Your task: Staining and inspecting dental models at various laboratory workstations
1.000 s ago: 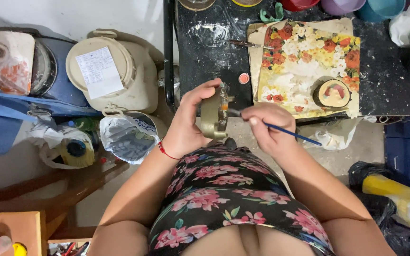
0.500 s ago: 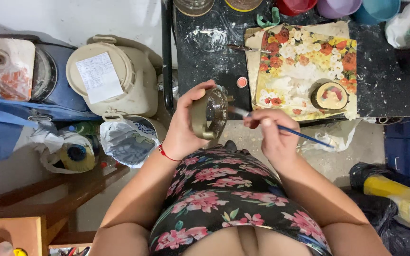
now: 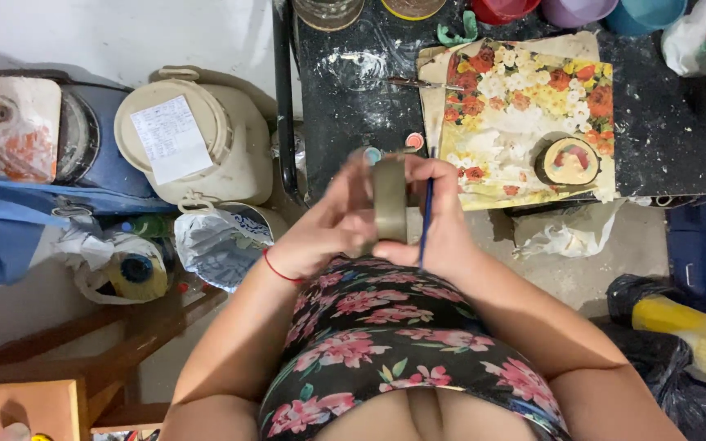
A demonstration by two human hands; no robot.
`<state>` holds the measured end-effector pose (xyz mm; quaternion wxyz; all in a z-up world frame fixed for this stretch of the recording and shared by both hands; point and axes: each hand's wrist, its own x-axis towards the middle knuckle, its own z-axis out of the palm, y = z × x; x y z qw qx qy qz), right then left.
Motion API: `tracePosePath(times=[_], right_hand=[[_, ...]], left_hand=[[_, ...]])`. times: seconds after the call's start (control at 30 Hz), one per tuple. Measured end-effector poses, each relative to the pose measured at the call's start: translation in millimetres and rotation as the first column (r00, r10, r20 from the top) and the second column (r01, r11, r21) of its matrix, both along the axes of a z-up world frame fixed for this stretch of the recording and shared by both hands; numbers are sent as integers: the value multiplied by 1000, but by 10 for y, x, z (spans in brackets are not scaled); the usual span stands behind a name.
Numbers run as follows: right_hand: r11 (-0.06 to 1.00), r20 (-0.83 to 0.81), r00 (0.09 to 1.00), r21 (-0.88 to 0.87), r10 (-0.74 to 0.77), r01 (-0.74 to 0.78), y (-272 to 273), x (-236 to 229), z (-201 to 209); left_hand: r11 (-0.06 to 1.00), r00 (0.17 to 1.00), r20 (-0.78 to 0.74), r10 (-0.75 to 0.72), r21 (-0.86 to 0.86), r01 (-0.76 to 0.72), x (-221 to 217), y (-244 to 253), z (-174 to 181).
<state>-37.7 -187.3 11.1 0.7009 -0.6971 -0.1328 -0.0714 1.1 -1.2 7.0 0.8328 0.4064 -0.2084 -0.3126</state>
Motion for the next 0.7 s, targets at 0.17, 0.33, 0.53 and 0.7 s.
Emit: tracePosePath(times=[0.17,0.33,0.53,0.7], right_hand=[[991,32,991,-12,133,-133,-164,187,-143],[977,105,983,-131,-152,165,-586,436,-815],[872,-13,980,-458,-198,170,-489,534,-1186],[827,-40,982,-546,-183,132,-470,584,-1212]], left_hand=[[995,982,-180,50,-78,-65,-110,86,-564],[948,934,-165,316,16,-318,-66,256,-489],[920,916,-134,378,-58,-388,-53,353,-546],[906,911,-93,402,-103,-411,-38,336,-535]])
